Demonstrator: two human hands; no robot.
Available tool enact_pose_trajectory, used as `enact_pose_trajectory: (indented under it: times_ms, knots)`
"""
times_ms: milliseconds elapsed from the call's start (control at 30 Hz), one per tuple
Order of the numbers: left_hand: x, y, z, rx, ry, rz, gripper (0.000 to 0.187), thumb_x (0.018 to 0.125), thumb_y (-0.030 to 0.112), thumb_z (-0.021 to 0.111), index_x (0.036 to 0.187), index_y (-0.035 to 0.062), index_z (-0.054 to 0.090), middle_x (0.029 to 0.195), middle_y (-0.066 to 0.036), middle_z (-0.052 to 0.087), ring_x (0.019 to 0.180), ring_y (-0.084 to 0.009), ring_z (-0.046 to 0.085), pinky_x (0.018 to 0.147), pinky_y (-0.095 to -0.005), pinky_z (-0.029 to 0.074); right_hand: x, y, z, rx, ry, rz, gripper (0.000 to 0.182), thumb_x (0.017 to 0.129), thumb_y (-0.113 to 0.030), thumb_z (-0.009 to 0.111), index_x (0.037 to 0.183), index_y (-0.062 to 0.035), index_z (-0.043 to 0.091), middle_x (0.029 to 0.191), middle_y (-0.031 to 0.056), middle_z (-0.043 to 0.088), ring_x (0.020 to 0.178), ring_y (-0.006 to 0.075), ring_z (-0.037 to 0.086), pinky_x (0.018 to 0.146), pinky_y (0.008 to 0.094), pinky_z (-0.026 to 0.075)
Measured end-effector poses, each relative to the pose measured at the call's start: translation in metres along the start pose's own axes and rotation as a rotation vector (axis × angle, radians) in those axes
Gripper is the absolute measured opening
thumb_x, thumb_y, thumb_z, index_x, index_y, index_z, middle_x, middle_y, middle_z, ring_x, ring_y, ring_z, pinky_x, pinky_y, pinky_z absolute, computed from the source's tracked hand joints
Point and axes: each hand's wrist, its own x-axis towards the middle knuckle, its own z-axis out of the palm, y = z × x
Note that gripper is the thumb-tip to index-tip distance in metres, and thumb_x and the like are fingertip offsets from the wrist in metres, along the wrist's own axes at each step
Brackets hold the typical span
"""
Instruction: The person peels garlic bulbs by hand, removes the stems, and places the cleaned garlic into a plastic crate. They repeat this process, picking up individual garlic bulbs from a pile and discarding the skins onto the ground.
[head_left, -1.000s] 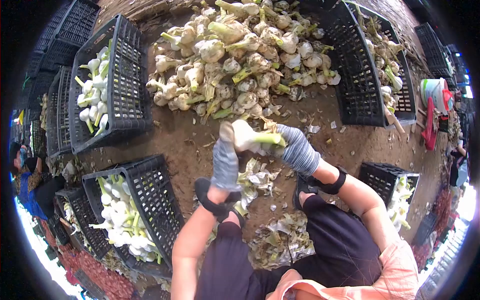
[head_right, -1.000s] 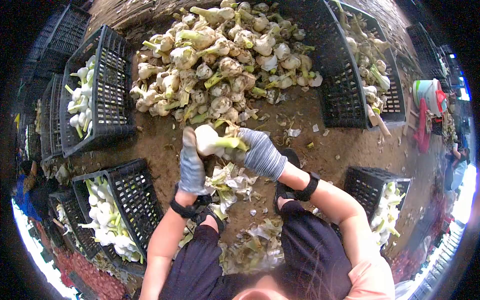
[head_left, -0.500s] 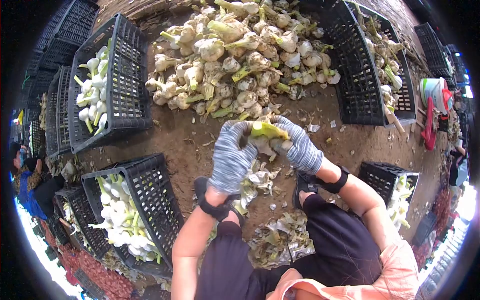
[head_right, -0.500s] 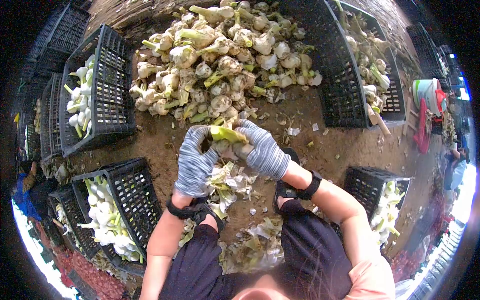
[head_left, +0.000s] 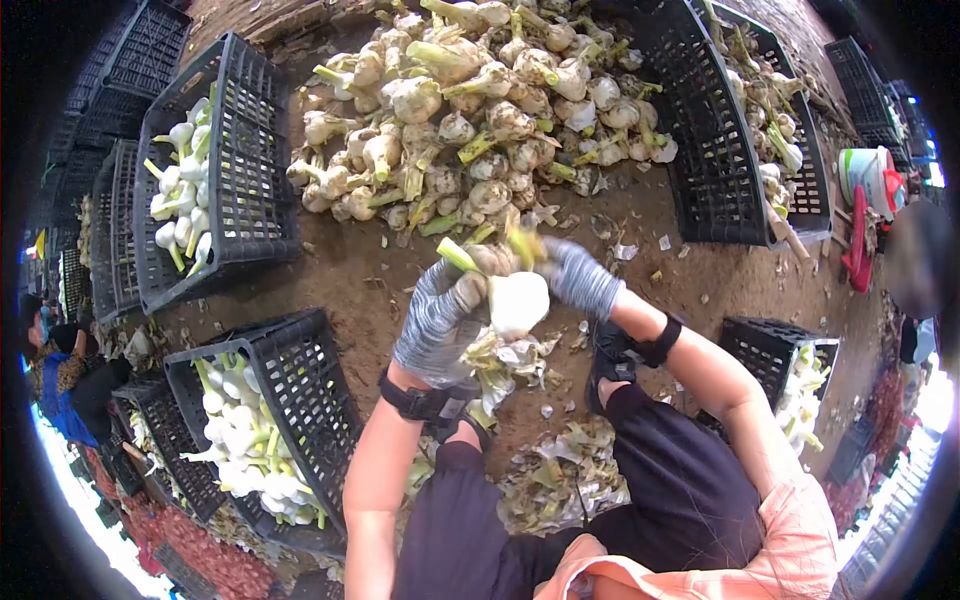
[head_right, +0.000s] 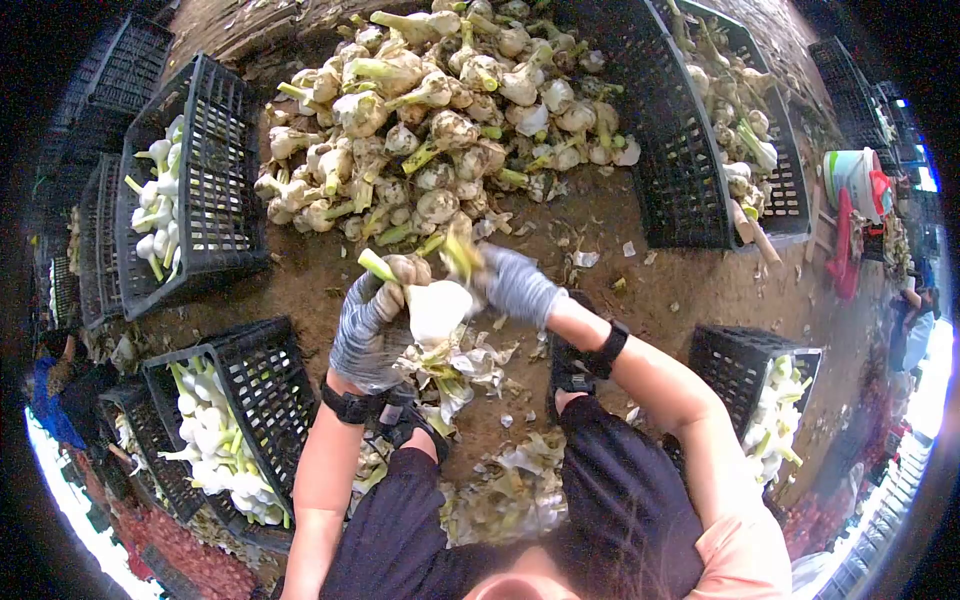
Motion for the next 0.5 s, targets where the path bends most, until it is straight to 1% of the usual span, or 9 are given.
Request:
enact_pose_trajectory:
  times_ms: [33,100,167,233,267,333,367,467,500]
  knots:
    - [0.0,-0.001,-0.003,-0.043,0.081,-0.015,0.025,0.082,0.021,0.066,0.101,0.0074,0.059,0.103,-0.005,0.058,0.101,-0.0184,0.053,0.091,-0.0335,0.043,-0.008,0.015,0.007,-0.051,-0.122,-0.158,0.028,0.086,-0.017,0.055,0.112,-0.0057,0.056,0.08,0.0061,0.061,0.075,0.0103,0.056,0.07,0.027,0.048]
    - [0.003,-0.009,-0.017,-0.201,0.241,-0.044,0.025,0.084,0.02,0.063,0.105,0.0076,0.058,0.106,-0.005,0.058,0.104,-0.0195,0.054,0.094,-0.0366,0.043,-0.035,-0.024,-0.007,-0.117,-0.424,-0.037,0.033,0.086,-0.021,0.058,0.113,-0.0034,0.055,0.09,0.0079,0.063,0.08,0.0092,0.056,0.075,0.026,0.047]
    - [0.004,-0.008,-0.031,-0.256,0.246,-0.094,0.027,0.085,0.021,0.061,0.109,0.0076,0.057,0.108,-0.006,0.06,0.106,-0.0222,0.055,0.093,-0.0383,0.046,-0.058,-0.05,-0.038,0.541,-0.577,0.098,0.036,0.084,-0.024,0.062,0.111,-0.001,0.056,0.097,0.0073,0.063,0.082,0.0108,0.057,0.077,0.0262,0.047]
    - [0.002,-0.014,-0.045,-0.226,0.301,-0.007,0.027,0.085,0.021,0.061,0.109,0.0078,0.058,0.11,-0.007,0.06,0.105,-0.0232,0.056,0.092,-0.0407,0.046,-0.081,-0.088,-0.065,0.992,-0.537,0.151,0.039,0.082,-0.026,0.064,0.11,0.0,0.056,0.101,0.0061,0.062,0.085,0.0129,0.058,0.077,0.0266,0.047]
    - [0.001,-0.013,-0.047,-0.222,0.301,-0.001,0.027,0.085,0.021,0.061,0.109,0.0078,0.058,0.11,-0.007,0.06,0.105,-0.0232,0.056,0.092,-0.0407,0.046,-0.087,-0.077,-0.073,0.99,-0.544,0.148,0.039,0.082,-0.026,0.064,0.11,0.0,0.056,0.101,0.0061,0.062,0.085,0.0129,0.058,0.077,0.0266,0.047]
    - [-0.002,-0.011,-0.05,-0.349,0.421,-0.064,0.025,0.085,0.021,0.06,0.107,0.0092,0.059,0.11,-0.008,0.06,0.103,-0.0238,0.057,0.089,-0.0432,0.047,-0.09,-0.05,-0.078,0.264,-0.069,-0.229,0.032,0.078,-0.012,0.067,0.106,-0.0023,0.057,0.103,0.0079,0.062,0.088,0.0146,0.059,0.076,0.0292,0.05]
    - [-0.002,-0.01,-0.052,-0.346,0.423,-0.056,0.025,0.085,0.021,0.06,0.107,0.0092,0.059,0.11,-0.008,0.06,0.103,-0.0238,0.057,0.089,-0.0432,0.047,-0.086,-0.046,-0.076,0.264,-0.077,-0.234,0.032,0.078,-0.012,0.067,0.106,-0.0023,0.057,0.103,0.0079,0.062,0.088,0.0146,0.059,0.076,0.0292,0.05]
    - [-0.004,-0.002,-0.052,-0.544,0.512,-0.105,0.02,0.086,0.022,0.058,0.103,0.0107,0.06,0.107,-0.008,0.061,0.101,-0.0252,0.057,0.085,-0.0443,0.048,-0.059,-0.051,-0.047,0.212,-0.559,0.224,0.035,0.079,-0.024,0.065,0.105,-0.0021,0.057,0.097,0.011,0.062,0.085,0.0193,0.061,0.074,0.0311,0.049]
    - [-0.003,0.005,-0.05,-0.564,0.528,-0.1,0.021,0.086,0.022,0.059,0.103,0.0099,0.06,0.108,-0.009,0.061,0.1,-0.0256,0.057,0.083,-0.045,0.049,-0.048,-0.052,-0.036,0.211,-0.582,0.207,0.035,0.079,-0.024,0.065,0.105,-0.0021,0.057,0.097,0.011,0.062,0.085,0.0193,0.061,0.074,0.0311,0.049]
